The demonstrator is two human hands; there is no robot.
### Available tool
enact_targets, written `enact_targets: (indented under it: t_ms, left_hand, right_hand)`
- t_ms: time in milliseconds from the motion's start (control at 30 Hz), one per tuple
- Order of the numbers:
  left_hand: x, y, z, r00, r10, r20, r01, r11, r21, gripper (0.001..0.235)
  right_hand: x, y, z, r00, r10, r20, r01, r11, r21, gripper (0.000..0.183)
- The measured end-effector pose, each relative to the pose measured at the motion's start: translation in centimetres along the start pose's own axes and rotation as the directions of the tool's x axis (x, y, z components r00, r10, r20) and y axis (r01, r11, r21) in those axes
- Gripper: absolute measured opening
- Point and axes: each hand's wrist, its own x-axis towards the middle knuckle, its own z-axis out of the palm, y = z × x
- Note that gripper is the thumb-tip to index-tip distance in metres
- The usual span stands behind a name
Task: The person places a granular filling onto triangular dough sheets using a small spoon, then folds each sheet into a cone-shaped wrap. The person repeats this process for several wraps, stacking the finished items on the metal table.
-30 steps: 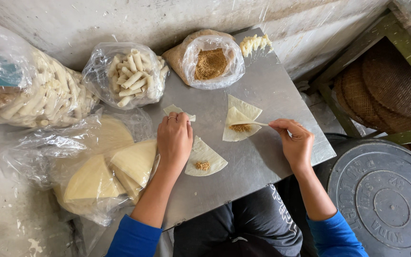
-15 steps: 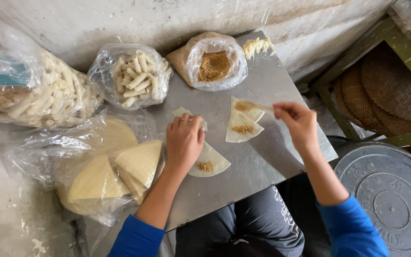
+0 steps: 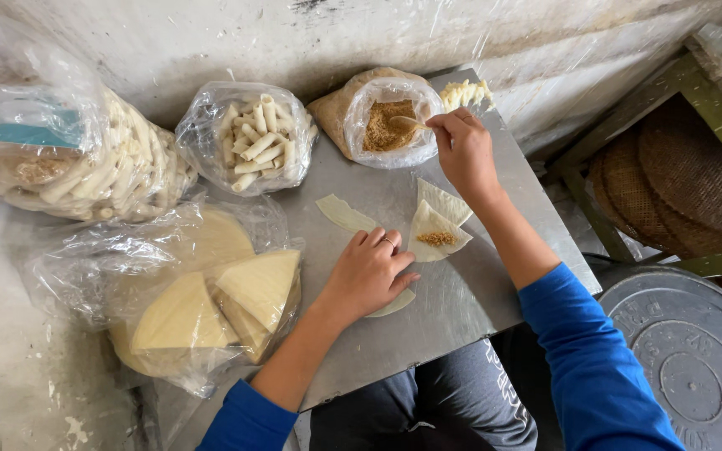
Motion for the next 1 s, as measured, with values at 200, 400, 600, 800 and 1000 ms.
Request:
enact_targets:
  t_ms: [200, 400, 600, 800, 1000]
  left_hand:
    - [-0.1, 0.1, 0.2, 1.000, 0.010, -0.012, -0.010, 0.999, -0.030, 0.024]
    - [-0.2, 0.1, 0.4, 1.000, 0.022, -0.018, -0.023, 0.999, -0.045, 0.025]
    - [-0.2, 0.1, 0.3, 0.998, 0.056, -0.033, -0.057, 0.998, -0.029, 0.024]
    - [-0.2, 0.0, -0.4, 0.994, 0.064, -0.092, -0.066, 0.998, -0.014, 0.022]
    - [-0.2, 0.1, -0.4, 0.996, 0.056, -0.076, -0.058, 0.998, -0.026, 0.020]
  right_hand:
    - [-0.1, 1.4, 0.7, 0.955, 0.287, 0.079, -0.295, 0.947, 0.128, 0.014]
    - [-0.2, 2.5, 1.2, 0.887, 0.455, 0.084, -0.460, 0.850, 0.255, 0.014]
    - [-0.5, 3.4, 1.2, 0.872, 0.483, 0.076, -0.469, 0.781, 0.412, 0.014]
    - [-1.0, 4.2, -1.0, 0.814, 0.554, 0.175, -0.529, 0.581, 0.619, 0.017]
    - [-5.7, 4.2, -6.7, 0.723, 0.626, 0.293, -0.640, 0.446, 0.626, 0.020]
